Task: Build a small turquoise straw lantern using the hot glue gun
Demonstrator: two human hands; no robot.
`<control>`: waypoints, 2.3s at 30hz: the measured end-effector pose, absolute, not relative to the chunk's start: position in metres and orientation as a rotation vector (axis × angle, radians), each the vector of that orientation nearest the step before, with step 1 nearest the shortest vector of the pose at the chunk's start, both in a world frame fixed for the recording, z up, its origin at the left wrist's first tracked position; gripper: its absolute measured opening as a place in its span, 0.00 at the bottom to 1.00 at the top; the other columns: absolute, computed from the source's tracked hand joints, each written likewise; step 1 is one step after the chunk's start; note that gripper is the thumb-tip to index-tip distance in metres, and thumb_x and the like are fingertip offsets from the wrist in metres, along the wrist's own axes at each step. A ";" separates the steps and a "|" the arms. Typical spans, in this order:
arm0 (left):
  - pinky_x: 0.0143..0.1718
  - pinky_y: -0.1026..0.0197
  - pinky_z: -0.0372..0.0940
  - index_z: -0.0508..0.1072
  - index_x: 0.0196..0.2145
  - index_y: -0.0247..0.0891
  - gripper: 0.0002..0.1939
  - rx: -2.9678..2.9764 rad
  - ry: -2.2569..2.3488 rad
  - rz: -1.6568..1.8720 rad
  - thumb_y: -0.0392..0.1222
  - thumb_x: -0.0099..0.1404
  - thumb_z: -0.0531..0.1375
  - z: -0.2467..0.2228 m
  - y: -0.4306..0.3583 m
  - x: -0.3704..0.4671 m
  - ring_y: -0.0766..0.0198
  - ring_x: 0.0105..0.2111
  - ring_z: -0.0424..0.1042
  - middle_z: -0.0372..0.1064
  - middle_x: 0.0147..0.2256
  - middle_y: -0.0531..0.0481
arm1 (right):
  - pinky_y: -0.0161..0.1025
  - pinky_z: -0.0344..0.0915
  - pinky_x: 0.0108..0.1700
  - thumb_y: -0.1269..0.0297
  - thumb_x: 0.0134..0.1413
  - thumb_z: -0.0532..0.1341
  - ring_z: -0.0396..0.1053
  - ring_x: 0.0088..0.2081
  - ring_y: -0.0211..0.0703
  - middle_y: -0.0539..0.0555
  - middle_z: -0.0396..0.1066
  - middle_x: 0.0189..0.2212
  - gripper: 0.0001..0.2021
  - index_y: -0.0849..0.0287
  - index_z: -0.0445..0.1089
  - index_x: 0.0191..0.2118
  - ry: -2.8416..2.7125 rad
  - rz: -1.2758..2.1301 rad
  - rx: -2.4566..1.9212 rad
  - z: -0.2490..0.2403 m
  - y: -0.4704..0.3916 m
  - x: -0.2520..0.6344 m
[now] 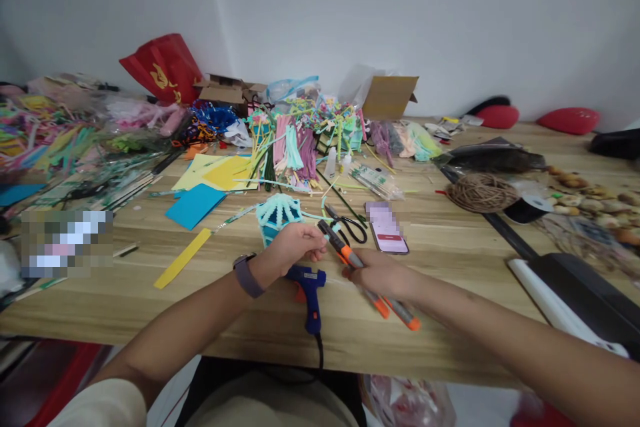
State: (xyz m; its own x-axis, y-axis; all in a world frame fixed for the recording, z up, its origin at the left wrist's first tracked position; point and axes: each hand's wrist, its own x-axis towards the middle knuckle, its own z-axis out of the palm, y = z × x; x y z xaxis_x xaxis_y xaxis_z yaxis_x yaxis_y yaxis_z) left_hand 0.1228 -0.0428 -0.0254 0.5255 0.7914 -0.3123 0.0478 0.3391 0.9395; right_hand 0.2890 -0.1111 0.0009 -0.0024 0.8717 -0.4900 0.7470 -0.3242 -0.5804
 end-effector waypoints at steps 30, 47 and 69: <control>0.18 0.71 0.58 0.67 0.18 0.33 0.15 1.284 0.949 0.569 0.29 0.62 0.56 -0.039 -0.039 0.121 0.74 0.14 0.63 0.62 0.13 0.58 | 0.34 0.57 0.33 0.78 0.39 0.55 0.66 0.34 0.42 0.51 0.68 0.27 0.08 0.58 0.62 0.28 -1.845 1.226 -2.152 0.000 -0.103 0.280; 0.20 0.69 0.60 0.67 0.18 0.34 0.14 1.374 0.954 0.609 0.32 0.61 0.55 -0.040 -0.039 0.121 0.72 0.16 0.64 0.63 0.14 0.57 | 0.34 0.54 0.28 0.76 0.41 0.56 0.60 0.27 0.39 0.49 0.61 0.22 0.06 0.58 0.61 0.27 -1.828 1.213 -2.282 0.007 -0.098 0.277; 0.18 0.69 0.55 0.68 0.17 0.34 0.15 1.423 1.141 0.536 0.35 0.60 0.55 -0.057 -0.035 0.125 0.72 0.14 0.59 0.61 0.14 0.55 | 0.35 0.60 0.24 0.73 0.52 0.54 0.58 0.20 0.36 0.46 0.58 0.17 0.05 0.57 0.58 0.29 -1.722 1.359 -2.260 -0.016 -0.090 0.271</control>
State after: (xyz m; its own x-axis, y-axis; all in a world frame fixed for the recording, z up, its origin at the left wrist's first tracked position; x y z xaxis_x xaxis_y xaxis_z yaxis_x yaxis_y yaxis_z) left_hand 0.1254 -0.0349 -0.0573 0.4178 0.8616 -0.2884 0.3281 0.1529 0.9322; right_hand 0.2708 -0.0897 -0.0159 0.0295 0.7813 -0.6235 0.7882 -0.4018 -0.4662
